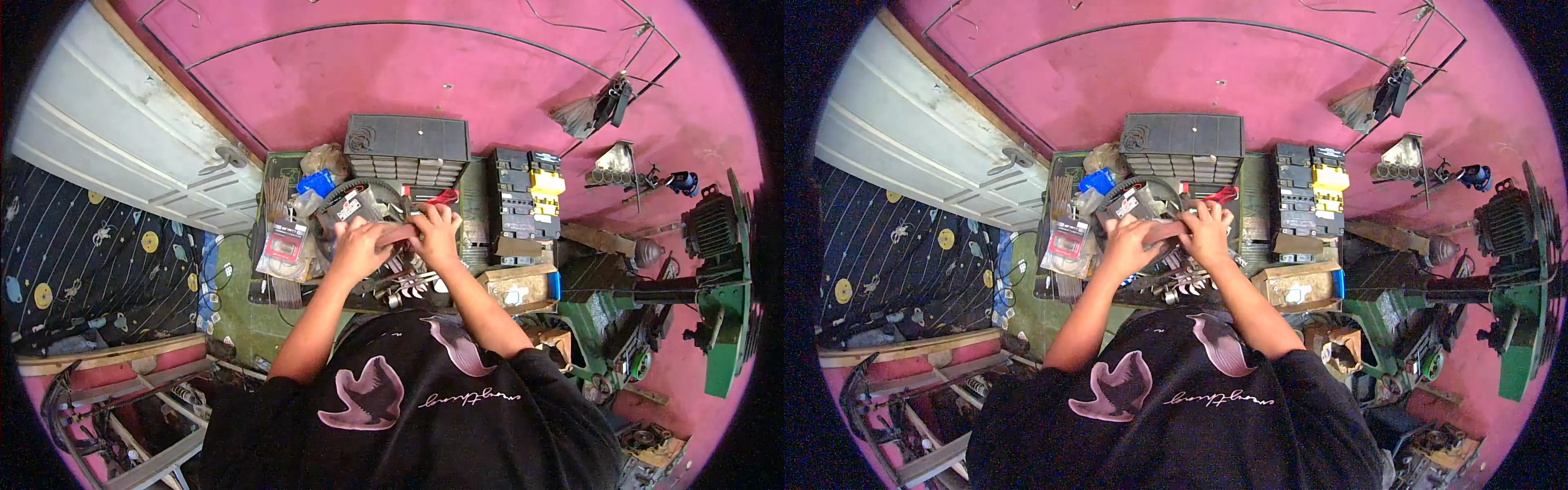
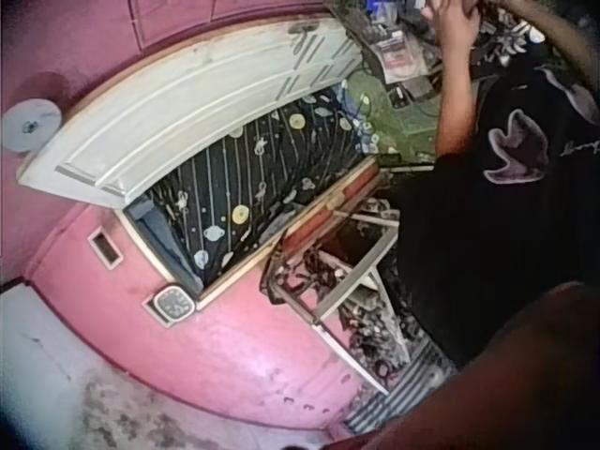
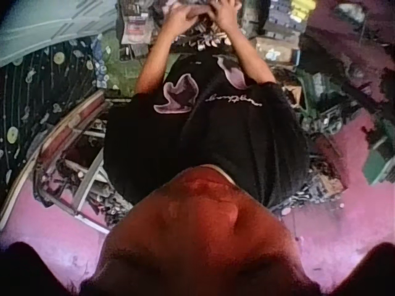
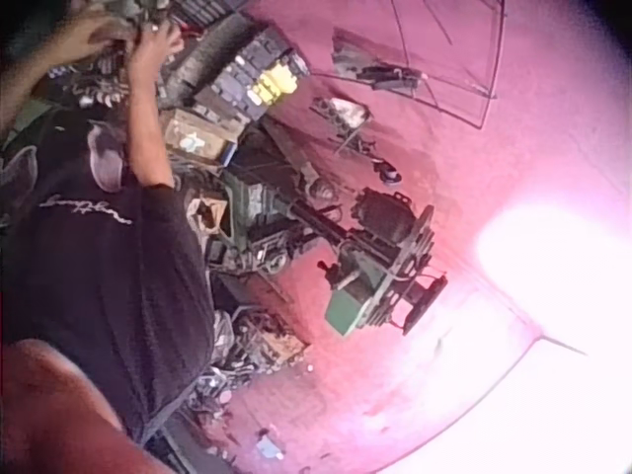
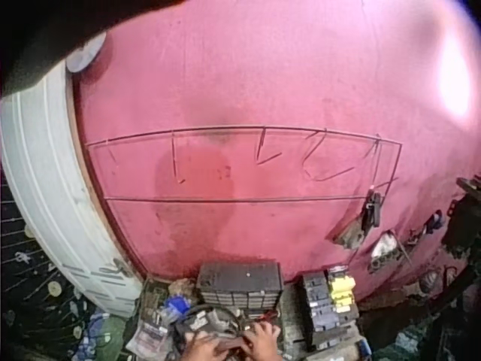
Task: The person organizes various tools and hardware items on a cluttered workbench. They pick up wrenches, pliers, and other metal tools, sorting them into piles or placing them on a wall-mounted rack. The person also handles timing belts, hanging them on hooks, and moves small bottles and packages to different locations on the bench.
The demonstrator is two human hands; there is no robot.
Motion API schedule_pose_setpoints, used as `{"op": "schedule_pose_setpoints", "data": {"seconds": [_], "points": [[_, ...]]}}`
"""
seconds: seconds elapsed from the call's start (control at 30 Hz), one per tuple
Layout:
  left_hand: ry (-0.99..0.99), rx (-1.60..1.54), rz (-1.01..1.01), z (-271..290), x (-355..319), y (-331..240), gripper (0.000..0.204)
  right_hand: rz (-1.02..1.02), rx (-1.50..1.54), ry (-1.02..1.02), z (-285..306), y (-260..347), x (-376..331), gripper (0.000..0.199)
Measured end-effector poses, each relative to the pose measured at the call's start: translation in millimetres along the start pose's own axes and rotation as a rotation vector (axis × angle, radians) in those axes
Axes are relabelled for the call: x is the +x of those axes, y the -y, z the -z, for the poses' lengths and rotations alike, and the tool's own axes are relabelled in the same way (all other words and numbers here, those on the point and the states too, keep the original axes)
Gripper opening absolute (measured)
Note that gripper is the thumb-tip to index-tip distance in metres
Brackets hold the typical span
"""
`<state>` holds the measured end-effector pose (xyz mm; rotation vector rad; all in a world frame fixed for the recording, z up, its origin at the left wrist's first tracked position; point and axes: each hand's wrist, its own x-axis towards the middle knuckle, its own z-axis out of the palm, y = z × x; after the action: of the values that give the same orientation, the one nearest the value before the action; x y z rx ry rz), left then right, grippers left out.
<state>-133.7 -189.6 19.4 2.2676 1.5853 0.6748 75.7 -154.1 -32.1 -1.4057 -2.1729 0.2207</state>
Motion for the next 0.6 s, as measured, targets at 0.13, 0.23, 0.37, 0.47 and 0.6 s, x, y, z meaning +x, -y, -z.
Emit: {"op": "schedule_pose_setpoints", "data": {"seconds": [0.13, 0.23, 0.37, 0.47, 0.6], "points": [[-0.136, -0.008, 0.019, 23, -10, 1, 0.04, -0.141, 0.141, 0.168, 20, -8, -1, 0.032], [-0.165, 0.0, 0.138, 18, -16, 21, 0.038, -0.202, 0.168, 0.157, 12, -17, -5, 0.033], [-0.145, 0.108, 0.237, -21, -23, 51, 0.032, -0.297, 0.136, 0.27, -1, -17, -12, 0.04], [-0.087, 0.187, 0.308, -49, -32, 69, 0.035, -0.287, 0.117, 0.281, -25, -25, -24, 0.037], [-0.135, 0.198, 0.329, -65, -42, 67, 0.038, -0.342, 0.11, 0.294, -26, -17, -30, 0.035]]}}
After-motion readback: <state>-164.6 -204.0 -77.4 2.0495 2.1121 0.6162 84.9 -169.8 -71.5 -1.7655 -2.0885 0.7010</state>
